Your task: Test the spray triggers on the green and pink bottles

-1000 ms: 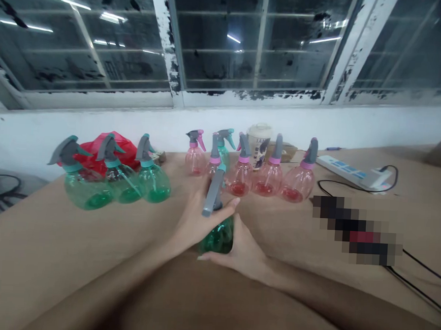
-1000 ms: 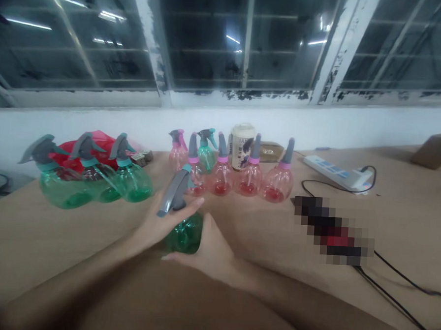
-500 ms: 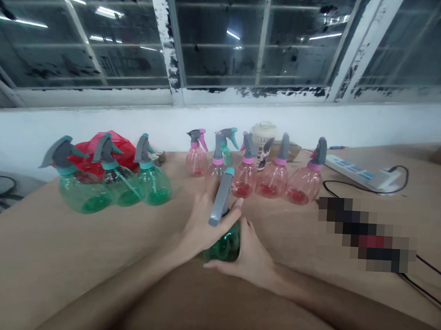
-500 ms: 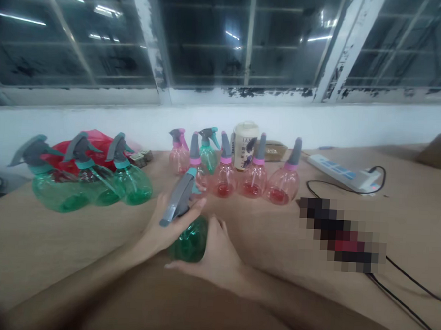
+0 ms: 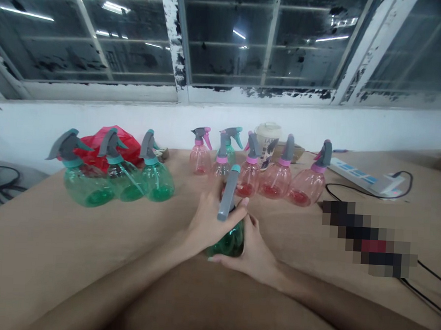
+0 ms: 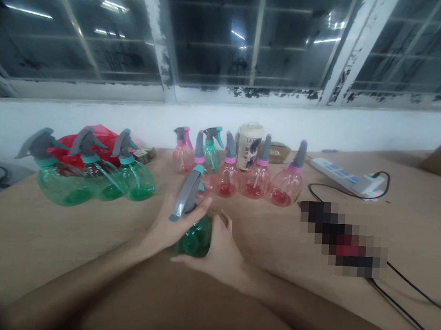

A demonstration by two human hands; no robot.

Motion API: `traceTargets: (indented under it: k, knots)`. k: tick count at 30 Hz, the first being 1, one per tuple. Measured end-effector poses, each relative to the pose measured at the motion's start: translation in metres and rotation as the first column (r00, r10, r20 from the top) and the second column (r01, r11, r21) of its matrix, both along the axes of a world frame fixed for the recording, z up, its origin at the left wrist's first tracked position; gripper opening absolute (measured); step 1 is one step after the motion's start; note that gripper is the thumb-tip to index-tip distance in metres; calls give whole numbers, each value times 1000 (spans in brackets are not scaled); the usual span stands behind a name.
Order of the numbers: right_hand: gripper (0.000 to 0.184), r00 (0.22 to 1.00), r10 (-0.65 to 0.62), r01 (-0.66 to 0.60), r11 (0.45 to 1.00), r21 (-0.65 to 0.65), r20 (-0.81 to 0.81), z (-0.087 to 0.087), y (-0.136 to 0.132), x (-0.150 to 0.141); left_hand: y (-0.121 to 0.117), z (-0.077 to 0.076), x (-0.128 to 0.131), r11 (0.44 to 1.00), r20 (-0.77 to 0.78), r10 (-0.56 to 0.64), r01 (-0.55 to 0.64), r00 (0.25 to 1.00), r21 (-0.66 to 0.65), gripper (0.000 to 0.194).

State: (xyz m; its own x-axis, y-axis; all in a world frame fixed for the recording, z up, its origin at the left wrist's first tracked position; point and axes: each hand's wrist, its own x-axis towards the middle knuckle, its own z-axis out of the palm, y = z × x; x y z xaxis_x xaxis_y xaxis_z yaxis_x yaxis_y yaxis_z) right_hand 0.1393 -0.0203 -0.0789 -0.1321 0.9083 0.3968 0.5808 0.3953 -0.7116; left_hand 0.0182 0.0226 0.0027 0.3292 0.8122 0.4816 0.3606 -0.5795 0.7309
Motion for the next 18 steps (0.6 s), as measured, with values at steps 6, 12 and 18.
traceTargets:
  k: [6, 12, 18]
  knots:
    - [88, 1000, 9, -9, 1000, 12, 2, 0, -1, -1, -5, 5, 2, 999, -33, 38, -38, 999, 7, 10]
    - [87, 1000, 5, -5, 1000, 0, -12, -3, -1, -1, -3, 3, 1, 1000, -49, 18, -17, 999, 5, 14]
    - [90, 1000, -5, 4, 1000, -6, -19, -1, 1, -1, 0, -3, -1, 999, -47, 34, -34, 998, 5, 17]
